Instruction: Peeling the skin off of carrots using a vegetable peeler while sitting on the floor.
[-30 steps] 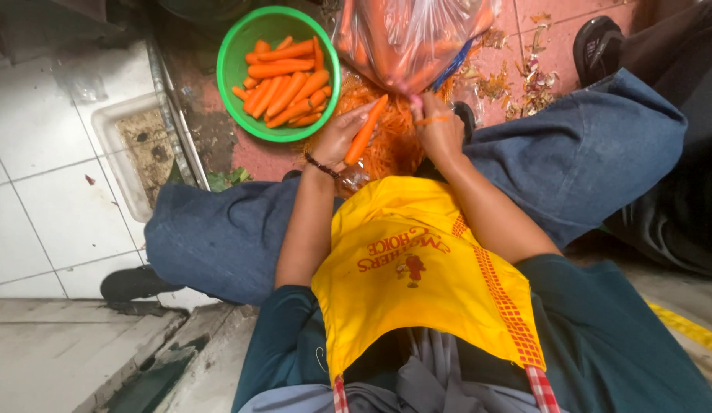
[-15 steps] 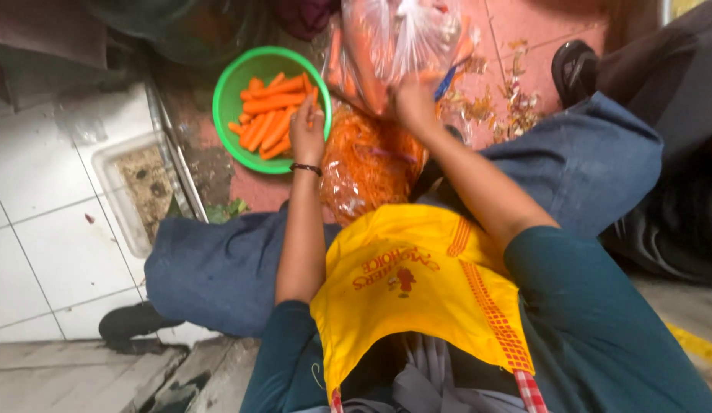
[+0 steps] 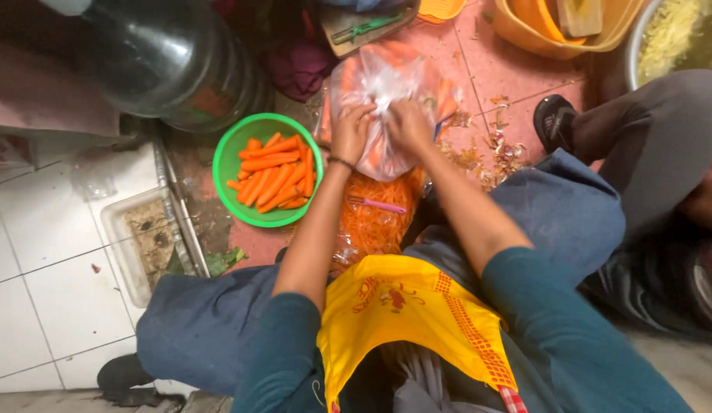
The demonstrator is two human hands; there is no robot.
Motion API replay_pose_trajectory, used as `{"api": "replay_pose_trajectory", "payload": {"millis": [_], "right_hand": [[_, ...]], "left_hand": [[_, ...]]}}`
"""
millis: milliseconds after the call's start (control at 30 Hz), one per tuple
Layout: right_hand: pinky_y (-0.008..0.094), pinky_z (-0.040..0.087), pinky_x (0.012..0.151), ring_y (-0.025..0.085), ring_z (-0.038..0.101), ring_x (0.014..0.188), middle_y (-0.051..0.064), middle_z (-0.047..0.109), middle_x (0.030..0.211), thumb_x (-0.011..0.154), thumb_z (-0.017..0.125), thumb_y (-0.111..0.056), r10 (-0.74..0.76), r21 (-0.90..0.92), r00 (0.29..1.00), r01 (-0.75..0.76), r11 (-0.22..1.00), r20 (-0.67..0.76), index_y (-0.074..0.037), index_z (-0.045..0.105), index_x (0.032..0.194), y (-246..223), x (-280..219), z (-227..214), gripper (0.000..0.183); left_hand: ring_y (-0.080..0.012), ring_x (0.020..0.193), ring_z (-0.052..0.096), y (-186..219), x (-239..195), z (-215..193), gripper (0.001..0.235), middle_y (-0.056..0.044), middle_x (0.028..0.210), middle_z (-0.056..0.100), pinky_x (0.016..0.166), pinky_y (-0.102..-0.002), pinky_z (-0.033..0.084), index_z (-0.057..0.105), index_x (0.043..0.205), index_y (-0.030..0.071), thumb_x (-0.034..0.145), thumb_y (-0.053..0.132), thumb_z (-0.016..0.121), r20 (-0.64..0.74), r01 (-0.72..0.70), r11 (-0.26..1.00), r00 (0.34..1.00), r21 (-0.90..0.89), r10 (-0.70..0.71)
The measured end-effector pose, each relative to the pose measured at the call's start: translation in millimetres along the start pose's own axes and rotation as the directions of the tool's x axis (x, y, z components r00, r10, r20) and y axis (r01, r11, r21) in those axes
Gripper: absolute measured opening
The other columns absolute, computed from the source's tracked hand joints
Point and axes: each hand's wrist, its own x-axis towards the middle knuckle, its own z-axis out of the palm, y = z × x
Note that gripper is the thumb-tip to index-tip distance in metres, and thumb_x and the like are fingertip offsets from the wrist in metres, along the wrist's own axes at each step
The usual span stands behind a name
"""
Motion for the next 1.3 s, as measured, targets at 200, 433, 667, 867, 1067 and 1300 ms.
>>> {"api": "replay_pose_trajectory", "payload": {"millis": [200,433,667,867,1067,1300], "right_hand": [[0.048,0.047,0.097,0.037,0.058,0.107,0.018,0.059,0.107,0.086,0.071,-0.012,-0.075,0.123,0.997,0.074,0.990,0.003,-0.004,0.066,0.109,-8.3,-36.4,-3.9,0.025],[0.048,0.042,0.115,0.040,0.054,0.131,0.020,0.056,0.135,0.084,0.055,0.008,0.064,0.138,0.988,-0.044,0.989,-0.144,-0.004,0.060,0.125,6.3,-43.3,14.5,0.043],[0.049,0.037,0.113,0.038,0.048,0.130,0.019,0.053,0.140,0.087,0.051,0.007,0.161,0.047,0.983,-0.165,0.985,0.083,-0.009,0.064,0.127,-20.7,-24.9,-33.9,0.045],[0.053,0.031,0.117,0.032,0.052,0.128,0.010,0.062,0.127,0.091,0.056,-0.008,-0.024,-0.128,0.986,0.045,0.991,0.167,-0.011,0.065,0.107,11.7,-27.8,-11.9,0.018],[0.053,0.030,0.111,0.026,0.059,0.115,0.011,0.068,0.108,0.094,0.057,-0.026,0.038,-0.176,0.989,-0.012,0.984,0.145,-0.013,0.063,0.107,41.3,-37.9,-17.2,0.019],[0.053,0.034,0.100,0.026,0.057,0.099,0.001,0.072,0.098,0.108,0.055,-0.036,0.123,-0.285,0.991,-0.131,0.950,-0.044,-0.020,0.069,0.100,69.7,-59.4,-19.7,0.022]], "left_hand": [[-0.0414,0.101,0.063,-12.4,32.0,54.2,0.038,-0.026,0.121,0.054,0.089,-0.045,0.053,0.074,0.121,0.016,0.084,0.015,0.076,0.118,0.051,0.959,0.989,0.278,-0.087],[-0.0472,0.128,0.054,-71.5,24.2,89.1,0.035,-0.030,0.152,0.041,0.107,-0.051,0.051,0.060,0.134,0.017,0.101,0.005,0.058,-0.083,0.181,0.737,0.982,0.651,-0.168],[-0.0333,0.152,0.025,-71.9,22.1,75.9,0.044,-0.005,0.162,0.034,0.108,-0.074,0.027,0.062,0.137,0.027,0.098,0.012,0.052,0.429,-0.391,0.644,0.897,0.658,0.107],[-0.0224,0.158,0.022,-32.5,30.4,52.4,0.034,0.009,0.165,0.039,0.117,-0.066,0.026,0.064,0.133,0.022,0.102,0.018,0.049,0.707,-0.625,0.495,0.706,0.604,0.029],[-0.0194,0.133,0.045,-28.9,45.4,49.5,0.041,0.006,0.152,0.054,0.114,-0.075,0.018,0.059,0.136,0.024,0.096,0.017,0.053,0.756,-0.758,0.421,0.617,0.498,0.217],[-0.0198,0.132,0.051,-36.2,50.2,-11.4,0.037,0.005,0.130,0.066,0.112,-0.084,0.008,0.062,0.129,0.025,0.104,0.051,0.054,0.730,-0.722,0.356,0.669,0.592,0.141]]}}
